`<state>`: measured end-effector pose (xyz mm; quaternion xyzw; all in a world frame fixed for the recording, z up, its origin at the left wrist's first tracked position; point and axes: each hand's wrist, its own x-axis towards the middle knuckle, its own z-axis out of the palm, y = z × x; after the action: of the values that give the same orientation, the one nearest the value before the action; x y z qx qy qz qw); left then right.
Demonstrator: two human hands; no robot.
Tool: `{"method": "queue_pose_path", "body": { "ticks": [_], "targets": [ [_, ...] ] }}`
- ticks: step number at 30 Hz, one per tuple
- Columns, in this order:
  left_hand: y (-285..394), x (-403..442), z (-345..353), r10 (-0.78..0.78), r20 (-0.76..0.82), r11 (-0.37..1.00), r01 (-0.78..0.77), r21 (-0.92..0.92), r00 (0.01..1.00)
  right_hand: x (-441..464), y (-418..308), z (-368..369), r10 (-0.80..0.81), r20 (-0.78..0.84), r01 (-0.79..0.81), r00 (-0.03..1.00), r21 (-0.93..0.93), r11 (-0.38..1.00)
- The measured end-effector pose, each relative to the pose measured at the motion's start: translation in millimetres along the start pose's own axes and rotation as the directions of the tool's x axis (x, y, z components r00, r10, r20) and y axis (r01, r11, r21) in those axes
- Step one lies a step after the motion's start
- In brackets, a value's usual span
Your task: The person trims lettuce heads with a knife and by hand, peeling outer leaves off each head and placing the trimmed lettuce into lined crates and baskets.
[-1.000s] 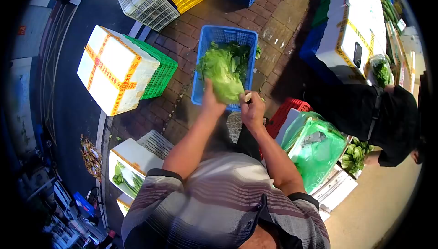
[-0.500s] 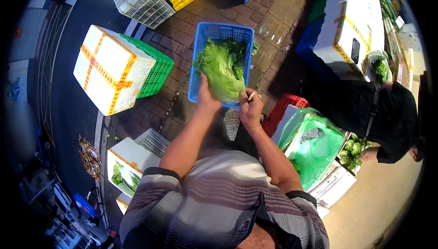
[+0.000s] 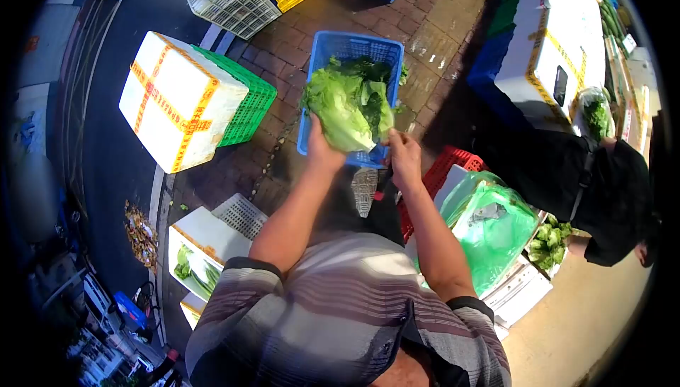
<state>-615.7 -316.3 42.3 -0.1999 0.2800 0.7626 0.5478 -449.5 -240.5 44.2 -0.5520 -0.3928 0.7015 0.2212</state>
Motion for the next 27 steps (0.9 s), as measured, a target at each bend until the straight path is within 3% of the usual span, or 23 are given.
{"method": "queue_pose_path", "body": {
  "ticks": [2, 6, 9, 12, 13, 15, 16, 19, 20, 23, 24, 27],
  "targets": [
    [4.7, -0.6, -0.9, 0.009, 0.009, 1.000, -0.010, 0.007, 1.000, 7.7, 3.7, -3.0, -0.059, 0.092, 0.089, 0.994, -0.356, 0.930],
    [10.1, -9.4, -0.4, -0.005, 0.143, 1.000, 0.001, 0.029, 0.990, 7.3, -11.2, 4.9, 0.221, 0.174, -0.146, 0.959, -0.363, 0.920],
    [11.1, -9.7, -9.0, -0.078, 0.141, 0.993, 0.064, 0.098, 0.987, 3.0, -13.1, 1.5, 0.186, 0.258, -0.073, 0.948, -0.393, 0.917],
    [10.8, -4.1, -22.4, -0.155, 0.178, 0.985, 0.137, 0.108, 0.972, -10.3, -8.9, 3.7, 0.098, 0.316, -0.015, 0.944, -0.254, 0.967],
    [11.5, -2.2, -22.9, -0.178, 0.212, 0.982, 0.159, 0.103, 0.961, -13.7, -8.2, 2.6, 0.059, 0.289, 0.013, 0.955, -0.243, 0.970],
    [7.9, -0.7, -20.7, -0.172, 0.135, 0.974, 0.149, 0.169, 0.976, -20.0, -8.9, -3.7, -0.026, 0.228, 0.079, 0.973, -0.226, 0.971],
    [4.4, -1.3, -18.2, -0.168, 0.099, 0.969, 0.146, 0.201, 0.981, -20.6, -0.3, -5.0, -0.048, 0.145, 0.064, 0.988, -0.110, 0.992],
    [-6.0, 8.9, -27.1, -0.135, 0.029, 0.968, 0.125, 0.217, 0.990, -32.5, -4.4, -18.4, -0.159, 0.134, 0.196, 0.978, -0.344, 0.918],
    [-10.0, 13.2, -29.8, -0.112, 0.019, 0.961, 0.103, 0.256, 0.994, -35.1, -0.6, -21.3, -0.220, 0.115, 0.246, 0.969, -0.325, 0.913],
    [-20.7, 10.6, -16.0, -0.074, -0.025, 0.937, 0.078, 0.340, 0.997, -42.3, -2.0, -31.5, -0.028, 0.061, 0.038, 0.998, -0.172, 0.984],
    [-22.7, 10.6, -8.0, -0.081, -0.046, 0.932, 0.092, 0.350, 0.996, -36.3, 10.9, -42.1, -0.018, 0.053, 0.030, 0.998, -0.243, 0.970],
    [-26.4, 6.5, 16.6, -0.142, -0.107, 0.917, 0.171, 0.361, 0.984, -40.9, 6.0, -51.8, 0.195, 0.031, -0.196, 0.980, 0.023, 0.980]
  ]
}}
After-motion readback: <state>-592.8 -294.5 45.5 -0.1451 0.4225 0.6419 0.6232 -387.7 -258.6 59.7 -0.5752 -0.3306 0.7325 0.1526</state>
